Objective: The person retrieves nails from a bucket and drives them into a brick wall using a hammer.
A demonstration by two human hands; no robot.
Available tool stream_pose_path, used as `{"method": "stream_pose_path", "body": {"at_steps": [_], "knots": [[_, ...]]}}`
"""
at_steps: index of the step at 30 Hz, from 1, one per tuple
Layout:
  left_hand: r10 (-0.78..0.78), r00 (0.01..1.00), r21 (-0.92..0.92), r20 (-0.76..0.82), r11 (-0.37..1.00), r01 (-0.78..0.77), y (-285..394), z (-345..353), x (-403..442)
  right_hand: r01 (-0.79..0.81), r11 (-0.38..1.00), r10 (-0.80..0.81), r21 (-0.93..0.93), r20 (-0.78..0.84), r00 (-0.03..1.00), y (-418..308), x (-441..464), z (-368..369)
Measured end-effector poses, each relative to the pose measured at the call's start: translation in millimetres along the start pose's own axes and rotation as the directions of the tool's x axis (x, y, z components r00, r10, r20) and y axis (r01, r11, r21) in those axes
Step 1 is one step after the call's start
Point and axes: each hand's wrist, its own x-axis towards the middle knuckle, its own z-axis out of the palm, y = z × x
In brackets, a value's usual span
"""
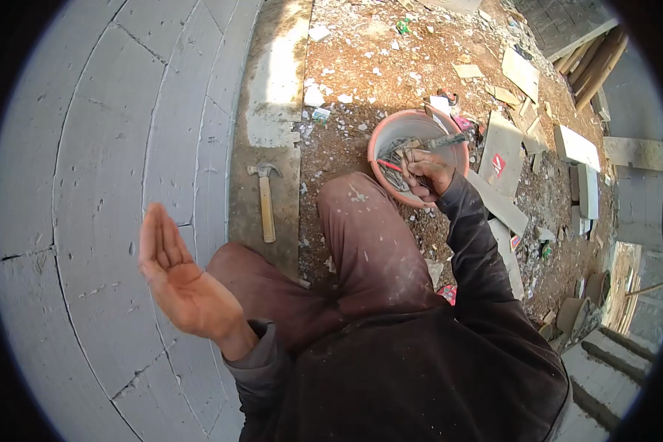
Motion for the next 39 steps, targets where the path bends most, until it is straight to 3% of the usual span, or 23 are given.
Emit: {"method": "stream_pose_path", "body": {"at_steps": [1, 2, 4, 5, 6, 8, 11, 14, 18, 20, 21, 22, 24, 25, 26, 28, 30, 31, 32, 33, 37, 38, 39], "knots": [[-0.290, 0.945, -0.109, 0.152, 0.945, 0.307, -28, 11, 0, 0.003, 0.999, -0.003, -0.050, -0.012, 1.000, -7, 4, 21], [-0.498, 0.825, -0.271, 0.267, 0.783, 0.561, -55, 27, -3, 0.004, 0.995, -0.007, -0.100, -0.022, 1.000, -13, 9, 43], [-0.591, 0.695, -0.317, 0.410, 0.622, 0.716, -113, 49, -19, 0.150, 0.920, -0.138, -0.362, 0.059, 0.989, -25, 20, 86], [-0.654, 0.607, -0.328, 0.451, 0.510, 0.795, -129, 58, -27, 0.148, 0.865, -0.157, -0.479, 0.020, 0.987, -16, 34, 98], [-0.692, 0.547, -0.403, 0.472, 0.383, 0.831, -135, 64, -33, 0.157, 0.860, -0.151, -0.485, 0.052, 0.987, -10, 44, 117], [-0.662, 0.581, -0.486, 0.474, 0.353, 0.799, -158, 64, -43, 0.160, 0.277, -0.418, -0.947, 0.032, 0.908, 6, 58, 154], [-0.763, 0.490, -0.585, 0.421, 0.185, 0.790, -173, 51, -46, 0.163, 0.323, -0.471, -0.932, -0.009, 0.882, 31, 81, 174], [-0.801, 0.487, -0.669, 0.348, 0.151, 0.727, -191, 37, -49, 0.261, 0.276, -0.638, -0.925, 0.027, 0.769, 54, 106, 164], [-0.824, 0.480, -0.704, 0.300, 0.148, 0.694, -204, 30, -58, 0.283, 0.356, -0.605, -0.890, 0.011, 0.796, 51, 104, 167], [-0.707, 0.517, -0.678, 0.482, 0.073, 0.732, -210, 27, -63, 0.383, 0.120, -0.710, -0.916, 0.191, 0.678, 40, 92, 187], [-0.703, 0.514, -0.703, 0.491, 0.028, 0.710, -199, 26, -62, 0.465, 0.055, -0.667, -0.884, 0.314, 0.676, 33, 90, 187], [-0.704, 0.519, -0.708, 0.485, 0.033, 0.706, -191, 25, -58, 0.471, 0.056, -0.664, -0.880, 0.320, 0.676, 27, 85, 191], [-0.810, 0.491, -0.759, 0.321, 0.091, 0.645, -172, 21, -49, 0.439, 0.104, -0.808, -0.892, 0.182, 0.561, 16, 72, 201], [-0.847, 0.470, -0.761, 0.249, 0.129, 0.635, -158, 18, -40, 0.432, 0.240, -0.778, -0.869, 0.094, 0.621, 11, 74, 195], [-0.845, 0.475, -0.763, 0.244, 0.135, 0.632, -155, 3, -37, 0.438, 0.239, -0.778, -0.866, 0.099, 0.620, 6, 78, 194], [-0.750, 0.573, -0.728, 0.332, 0.182, 0.661, -147, -34, -30, 0.262, 0.800, -0.456, -0.540, -0.262, 0.851, -8, 94, 193], [-0.768, 0.573, -0.575, 0.285, 0.341, 0.744, -98, -57, -16, 0.219, 0.603, -0.475, -0.768, -0.125, 0.871, 53, 175, 169], [-0.766, 0.573, -0.566, 0.291, 0.345, 0.749, -81, -65, -13, 0.085, 0.420, -0.425, -0.904, -0.113, 0.898, 82, 198, 182], [-0.770, 0.586, -0.431, 0.255, 0.452, 0.781, -67, -73, -13, 0.112, 0.452, -0.332, -0.885, -0.050, 0.942, 121, 217, 194], [-0.766, 0.605, -0.283, 0.218, 0.543, 0.790, -58, -81, -15, -0.067, 0.383, -0.070, -0.922, -0.101, 0.992, 149, 236, 211], [-0.791, 0.544, -0.323, 0.282, 0.455, 0.830, -42, -97, -23, -0.169, 0.464, 0.091, -0.870, -0.142, 0.986, 260, 275, 223], [-0.795, 0.528, -0.376, 0.300, 0.409, 0.831, -33, -100, -23, -0.068, 0.328, -0.018, -0.942, -0.078, 0.997, 264, 272, 225], [-0.802, 0.521, -0.422, 0.293, 0.381, 0.823, -23, -105, -23, -0.140, 0.369, -0.030, -0.919, -0.163, 0.986, 281, 280, 218]]}}
